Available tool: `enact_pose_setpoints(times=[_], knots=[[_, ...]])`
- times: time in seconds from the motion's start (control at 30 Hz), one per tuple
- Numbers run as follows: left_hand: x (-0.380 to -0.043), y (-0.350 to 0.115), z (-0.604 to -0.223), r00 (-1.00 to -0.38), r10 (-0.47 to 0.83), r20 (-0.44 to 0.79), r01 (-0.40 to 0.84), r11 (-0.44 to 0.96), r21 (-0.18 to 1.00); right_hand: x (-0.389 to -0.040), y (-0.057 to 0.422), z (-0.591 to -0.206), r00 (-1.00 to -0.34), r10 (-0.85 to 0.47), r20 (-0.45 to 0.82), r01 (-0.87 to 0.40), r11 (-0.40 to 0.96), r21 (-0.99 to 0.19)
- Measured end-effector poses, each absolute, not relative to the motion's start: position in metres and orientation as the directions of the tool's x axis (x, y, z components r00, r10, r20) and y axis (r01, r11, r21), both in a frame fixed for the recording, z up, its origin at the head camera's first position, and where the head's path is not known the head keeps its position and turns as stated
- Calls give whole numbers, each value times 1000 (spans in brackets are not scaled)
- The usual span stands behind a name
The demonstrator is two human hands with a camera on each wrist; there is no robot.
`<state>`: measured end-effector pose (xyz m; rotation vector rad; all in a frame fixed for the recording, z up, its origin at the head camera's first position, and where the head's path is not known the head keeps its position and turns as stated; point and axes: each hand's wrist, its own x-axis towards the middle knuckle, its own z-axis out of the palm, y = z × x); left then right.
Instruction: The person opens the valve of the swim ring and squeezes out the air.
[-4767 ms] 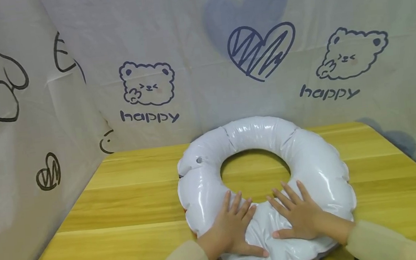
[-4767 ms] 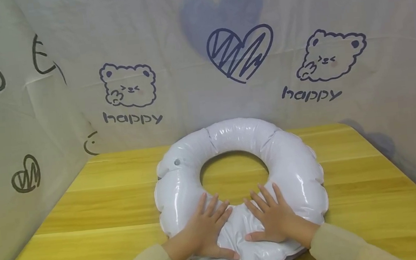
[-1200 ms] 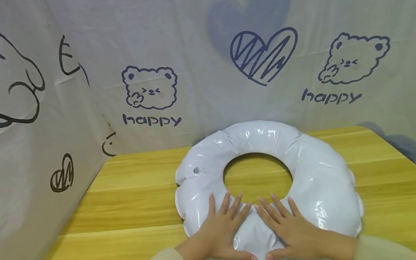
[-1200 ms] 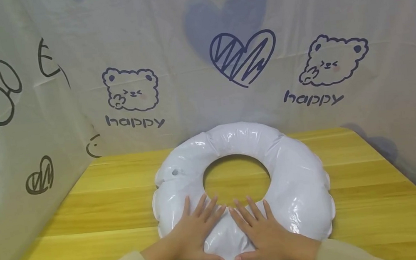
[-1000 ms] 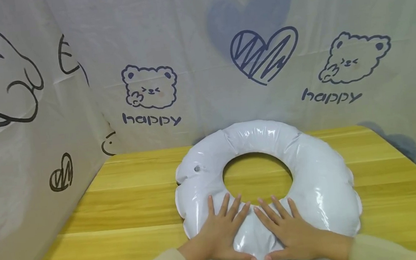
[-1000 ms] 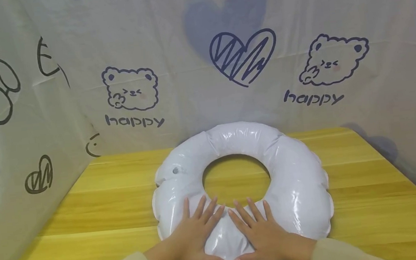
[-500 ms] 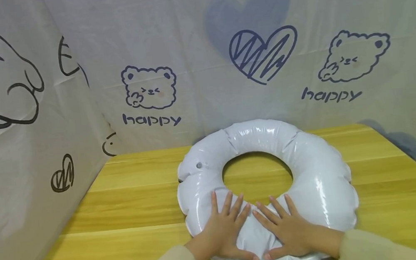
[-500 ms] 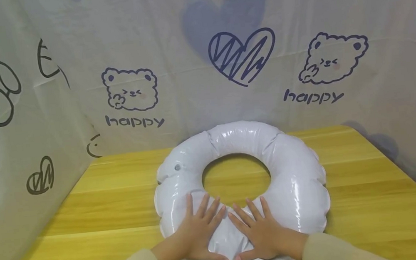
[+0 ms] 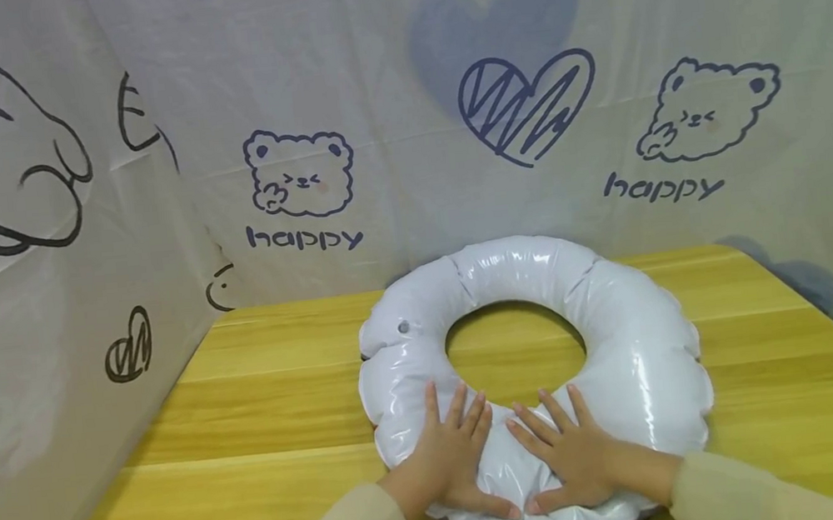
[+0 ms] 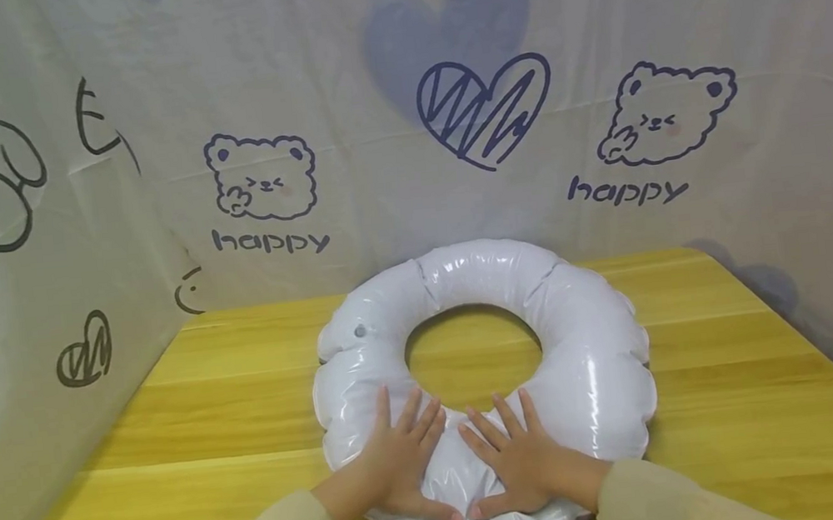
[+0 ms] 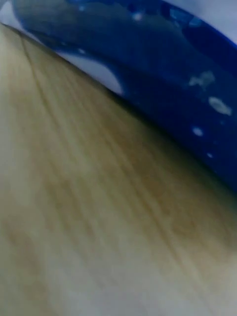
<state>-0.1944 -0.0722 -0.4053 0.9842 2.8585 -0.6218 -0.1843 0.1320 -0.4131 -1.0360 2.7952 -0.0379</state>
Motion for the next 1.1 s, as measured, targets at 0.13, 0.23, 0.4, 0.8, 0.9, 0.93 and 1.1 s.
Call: enact_pose_setpoints(times=[0.13, 0.23, 0.4, 0.8, 0.9, 0.93, 1.1], knots=[[-195, -72, -403, -800, 561, -212, 599, 732, -324, -186, 130, -409, -745, -641, -185, -635, 766, -100], [-196, -72, -402, -801, 552, -234, 599, 741, -304, -188, 128, -405, -738, -631, -240, -619, 774, -132], [-200, -73, -400, -790, 553, -263, 607, 767, -210, -198, 132, -400, -701, -618, -355, -555, 786, -273], [-201, -69, -400, -790, 537, -297, 594, 790, -150, -194, 131, -399, -715, -591, -374, -529, 807, -263], [-200, -68, -401, -798, 533, -280, 591, 782, -196, -192, 129, -399, -728, -583, -360, -530, 812, -243], [-200, -68, -401, -800, 530, -280, 590, 780, -210, -192, 129, -400, -731, -583, -355, -532, 812, -239], [-197, -67, -399, -804, 521, -286, 586, 774, -239, -189, 128, -404, -743, -587, -322, -551, 809, -204]])
